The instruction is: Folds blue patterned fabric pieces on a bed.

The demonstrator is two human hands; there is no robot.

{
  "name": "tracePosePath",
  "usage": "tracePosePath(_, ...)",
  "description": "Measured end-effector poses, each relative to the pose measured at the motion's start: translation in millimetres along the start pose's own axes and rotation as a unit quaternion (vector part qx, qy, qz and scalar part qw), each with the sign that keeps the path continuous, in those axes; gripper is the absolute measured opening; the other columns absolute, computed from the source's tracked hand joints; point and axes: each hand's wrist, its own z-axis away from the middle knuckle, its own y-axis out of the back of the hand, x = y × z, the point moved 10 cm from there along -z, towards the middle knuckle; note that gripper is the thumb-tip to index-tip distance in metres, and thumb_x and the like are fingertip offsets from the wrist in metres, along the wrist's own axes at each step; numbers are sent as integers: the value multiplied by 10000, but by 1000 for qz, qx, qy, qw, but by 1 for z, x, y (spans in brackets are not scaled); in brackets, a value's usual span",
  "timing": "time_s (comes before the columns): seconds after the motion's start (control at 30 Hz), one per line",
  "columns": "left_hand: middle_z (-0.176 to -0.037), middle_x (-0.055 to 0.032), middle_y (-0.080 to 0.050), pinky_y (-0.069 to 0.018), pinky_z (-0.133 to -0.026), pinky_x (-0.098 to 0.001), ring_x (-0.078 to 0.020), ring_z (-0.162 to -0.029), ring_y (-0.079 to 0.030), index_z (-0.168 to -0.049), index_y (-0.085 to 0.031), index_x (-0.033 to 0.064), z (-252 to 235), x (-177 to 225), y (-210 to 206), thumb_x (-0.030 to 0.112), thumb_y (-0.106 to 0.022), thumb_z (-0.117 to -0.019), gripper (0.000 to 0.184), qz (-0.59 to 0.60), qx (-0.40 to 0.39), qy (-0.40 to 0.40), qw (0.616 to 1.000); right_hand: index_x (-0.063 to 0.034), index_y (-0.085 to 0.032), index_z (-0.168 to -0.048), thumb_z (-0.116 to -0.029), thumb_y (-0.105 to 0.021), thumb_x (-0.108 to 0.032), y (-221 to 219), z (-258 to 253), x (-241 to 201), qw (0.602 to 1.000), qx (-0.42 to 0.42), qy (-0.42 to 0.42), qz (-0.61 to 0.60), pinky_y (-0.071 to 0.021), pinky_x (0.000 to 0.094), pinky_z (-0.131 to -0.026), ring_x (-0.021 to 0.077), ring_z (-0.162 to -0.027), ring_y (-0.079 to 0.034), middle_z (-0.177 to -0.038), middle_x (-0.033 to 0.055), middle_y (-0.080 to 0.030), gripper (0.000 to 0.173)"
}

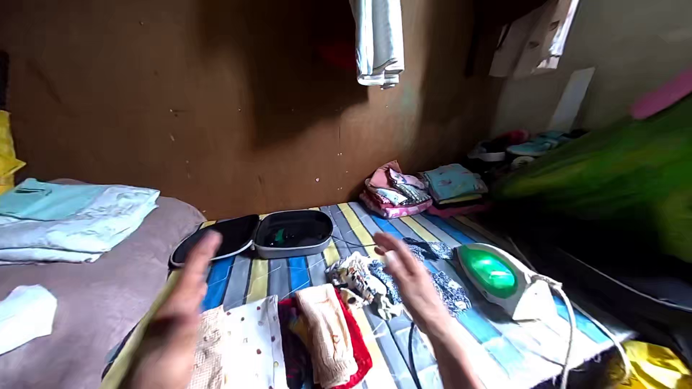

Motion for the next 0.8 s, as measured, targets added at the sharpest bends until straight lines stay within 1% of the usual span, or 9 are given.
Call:
tracePosePath(0.03,-1623,-205,-339,-290,-1221,-476,-304,-1520,-308,-1518,-393,-63,1,-36,-19,639,-296,-1029,861,-112,-31,25,993,28,-524,-1442,-1059,-488,-164,-13,-5,33,995,-19,-37,90,-513,462,-998,304,-1192,-640,-1394,219,-600,430)
tracePosePath(0.1,-1628,-313,-243,-166,-1190,-682,-516,-1515,-185,-1530,-428,-4,16,-96,-47,447,-322,-1064,657,-284,-121,118,944,15,-518,-1467,-1044,-535,-182,-31,-8,86,964,-58,-82,245,-423,571,-1103,406,-1346,-542,-1484,257,-523,467)
tracePosePath(0.2,-1603,-324,-297,-61,-1085,-841,-606,-1483,-154,-1521,-491,99,54,-161,-62,480,-468,-1044,611,-417,-170,193,872,-139,-348,-1606,-1074,-460,-378,-48,4,149,897,-159,-156,381,-193,688,-1185,449,-1542,-209,-1663,210,-269,594)
tracePosePath(0.27,-1585,-312,-346,-64,-1080,-846,-606,-1476,-186,-1509,-509,101,64,-173,-67,504,-493,-1025,630,-459,-165,181,854,-207,-371,-1602,-1056,-482,-416,-59,20,179,872,-188,-154,425,-163,734,-1166,460,-1553,-153,-1679,160,-260,595)
tracePosePath(0.5,-1584,-295,-363,-59,-1084,-838,-598,-1479,-190,-1500,-520,90,66,-177,-64,512,-475,-1023,638,-463,-147,170,857,-220,-453,-1564,-1014,-528,-399,-68,33,182,883,-130,-95,441,-163,770,-1135,491,-1529,-209,-1641,161,-351,583)
tracePosePath(0.67,-1583,-303,-357,-49,-1103,-818,-586,-1485,-187,-1493,-525,82,66,-183,-64,500,-464,-1027,629,-453,-145,167,864,-192,-341,-1614,-1058,-453,-425,-61,32,179,912,-181,-140,340,-75,745,-1176,422,-1569,-120,-1683,138,-260,613)
tracePosePath(0.7,-1588,-299,-351,-49,-1104,-816,-581,-1488,-183,-1498,-520,89,66,-184,-64,506,-460,-1027,632,-454,-148,170,862,-118,-368,-1595,-1061,-469,-342,-51,29,174,939,-154,-139,273,-116,709,-1198,373,-1557,-217,-1649,146,-339,588)
tracePosePath(0.77,-1579,-308,-360,-54,-1092,-829,-594,-1480,-191,-1491,-529,82,66,-180,-64,503,-466,-1023,633,-453,-142,161,865,35,-437,-1510,-1038,-495,-151,-16,22,166,983,-27,-121,136,-384,522,-1163,308,-1373,-530,-1468,222,-548,511)
tracePosePath(0.8,-1578,-306,-363,-55,-1091,-830,-597,-1478,-192,-1489,-531,83,66,-179,-64,504,-466,-1023,631,-453,-140,161,866,75,-445,-1483,-1024,-497,-73,6,23,168,988,34,-124,85,-440,465,-1127,316,-1330,-564,-1438,256,-559,485)
